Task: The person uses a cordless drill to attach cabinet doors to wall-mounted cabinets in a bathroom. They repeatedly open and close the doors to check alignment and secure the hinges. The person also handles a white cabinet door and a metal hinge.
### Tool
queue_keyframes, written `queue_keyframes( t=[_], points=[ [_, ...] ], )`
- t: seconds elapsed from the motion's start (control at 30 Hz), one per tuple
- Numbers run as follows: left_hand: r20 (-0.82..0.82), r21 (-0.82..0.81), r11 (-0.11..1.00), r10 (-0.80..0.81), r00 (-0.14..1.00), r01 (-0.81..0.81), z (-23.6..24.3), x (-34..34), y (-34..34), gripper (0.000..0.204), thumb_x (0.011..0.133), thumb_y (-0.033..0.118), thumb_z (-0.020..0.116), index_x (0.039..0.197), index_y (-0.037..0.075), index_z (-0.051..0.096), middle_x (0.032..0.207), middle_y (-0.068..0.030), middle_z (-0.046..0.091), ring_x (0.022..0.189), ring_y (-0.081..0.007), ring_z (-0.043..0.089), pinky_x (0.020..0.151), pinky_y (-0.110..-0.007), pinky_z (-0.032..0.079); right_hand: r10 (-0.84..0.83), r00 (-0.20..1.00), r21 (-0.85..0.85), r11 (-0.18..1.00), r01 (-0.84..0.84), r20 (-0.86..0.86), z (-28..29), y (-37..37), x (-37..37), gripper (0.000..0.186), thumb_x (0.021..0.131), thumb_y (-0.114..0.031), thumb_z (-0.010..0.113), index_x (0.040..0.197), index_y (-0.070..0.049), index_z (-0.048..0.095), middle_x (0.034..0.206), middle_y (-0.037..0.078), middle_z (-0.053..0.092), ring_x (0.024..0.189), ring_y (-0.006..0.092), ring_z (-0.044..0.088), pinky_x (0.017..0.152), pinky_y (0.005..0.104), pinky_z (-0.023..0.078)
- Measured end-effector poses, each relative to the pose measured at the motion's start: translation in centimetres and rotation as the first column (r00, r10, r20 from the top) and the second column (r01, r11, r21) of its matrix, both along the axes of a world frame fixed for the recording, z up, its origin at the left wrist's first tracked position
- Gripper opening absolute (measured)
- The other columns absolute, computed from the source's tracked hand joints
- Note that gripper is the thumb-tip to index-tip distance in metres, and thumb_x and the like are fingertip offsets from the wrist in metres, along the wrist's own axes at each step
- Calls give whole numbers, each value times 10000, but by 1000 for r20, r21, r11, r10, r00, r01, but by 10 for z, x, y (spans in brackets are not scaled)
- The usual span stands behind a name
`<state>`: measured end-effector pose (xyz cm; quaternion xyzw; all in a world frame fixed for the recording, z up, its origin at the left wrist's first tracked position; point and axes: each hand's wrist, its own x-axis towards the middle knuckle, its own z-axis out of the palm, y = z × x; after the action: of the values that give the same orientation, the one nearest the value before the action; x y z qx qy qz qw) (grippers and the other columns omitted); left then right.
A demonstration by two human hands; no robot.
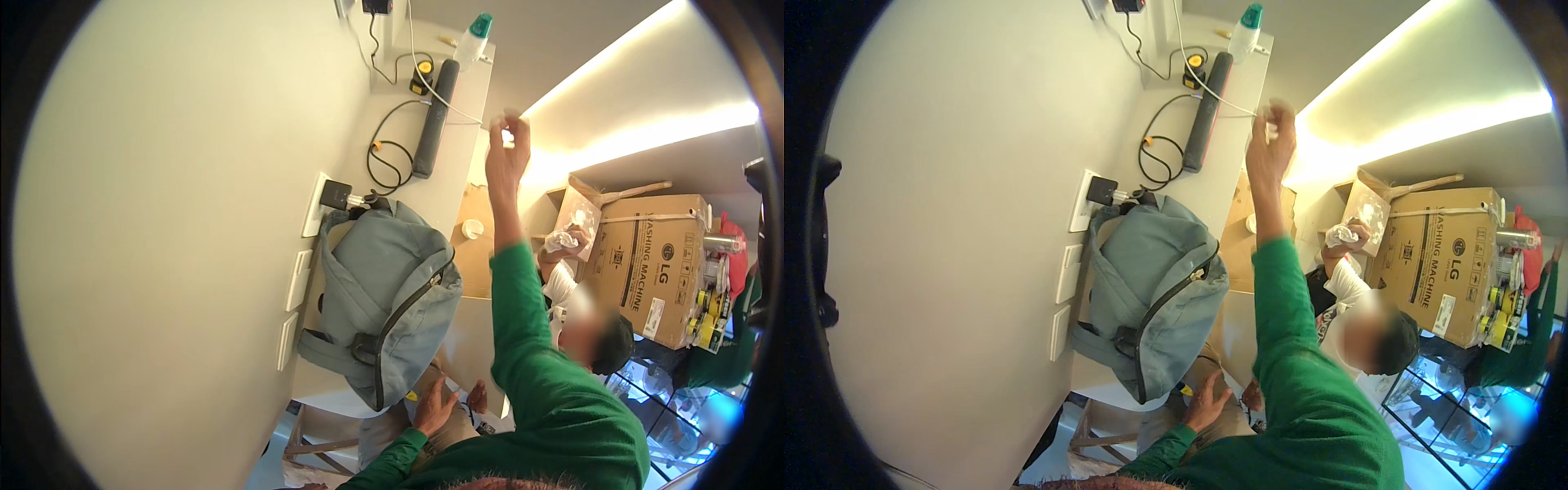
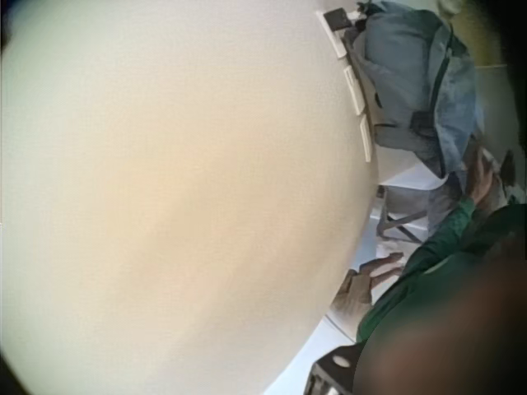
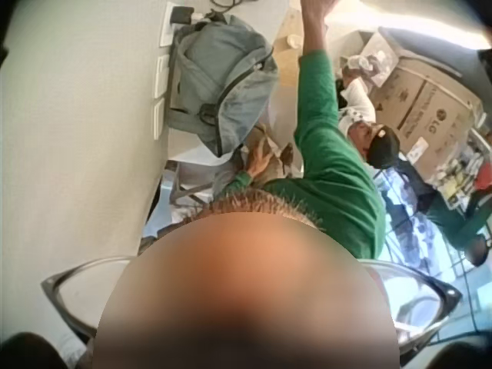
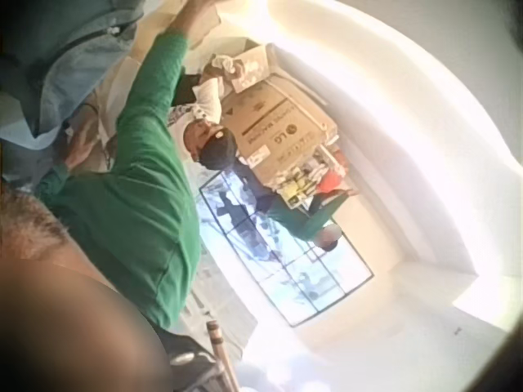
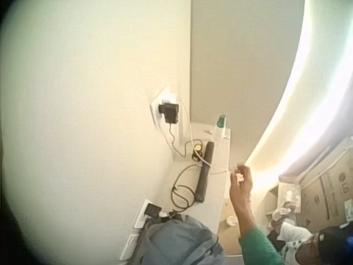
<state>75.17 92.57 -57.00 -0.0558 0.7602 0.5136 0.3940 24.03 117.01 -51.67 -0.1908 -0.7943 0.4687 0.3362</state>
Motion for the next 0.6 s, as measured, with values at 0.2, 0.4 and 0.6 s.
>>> queue_keyframes(
  t=[0.2, 0.4, 0.6],
  points=[
    [-54, 44, 997, -64, 997, 66, -5, 28, -30, 705, 1076, 451, 681, 1551, -39, 506, 1523, -304, 573, 1390, -470, 579, 1156, -517, 479, -278, 794, 450, 893, 7, 541, 30, -50, 275, 828, 880, -227, 864, 1582, -30, 471, 1532, 201, 577, 1427, 425, 520, 1219, 541, 373],
    [-37, 27, 990, -137, 990, 138, 19, 42, -67, 756, 1081, 488, 657, 1581, -52, 486, 1543, -317, 566, 1421, -476, 565, 1193, -503, 453, -236, 665, 320, 947, -4, 708, 15, -60, 365, 1026, 809, -264, 922, 1646, -20, 382, 1527, 248, 596, 1395, 414, 587, 1207, 529, 407],
    [-128, 14, 998, -63, 990, 66, 48, 57, -92, 689, 1063, 394, 700, 1581, -14, 499, 1560, -277, 593, 1444, -430, 580, 1200, -491, 462, -200, 526, 431, 827, -362, 827, -4, -32, 395, 655, 857, -386, 838, 1380, -36, 655, 1158, 237, 786, 1168, 408, 716, 1170, 495, 437]
  ],
)
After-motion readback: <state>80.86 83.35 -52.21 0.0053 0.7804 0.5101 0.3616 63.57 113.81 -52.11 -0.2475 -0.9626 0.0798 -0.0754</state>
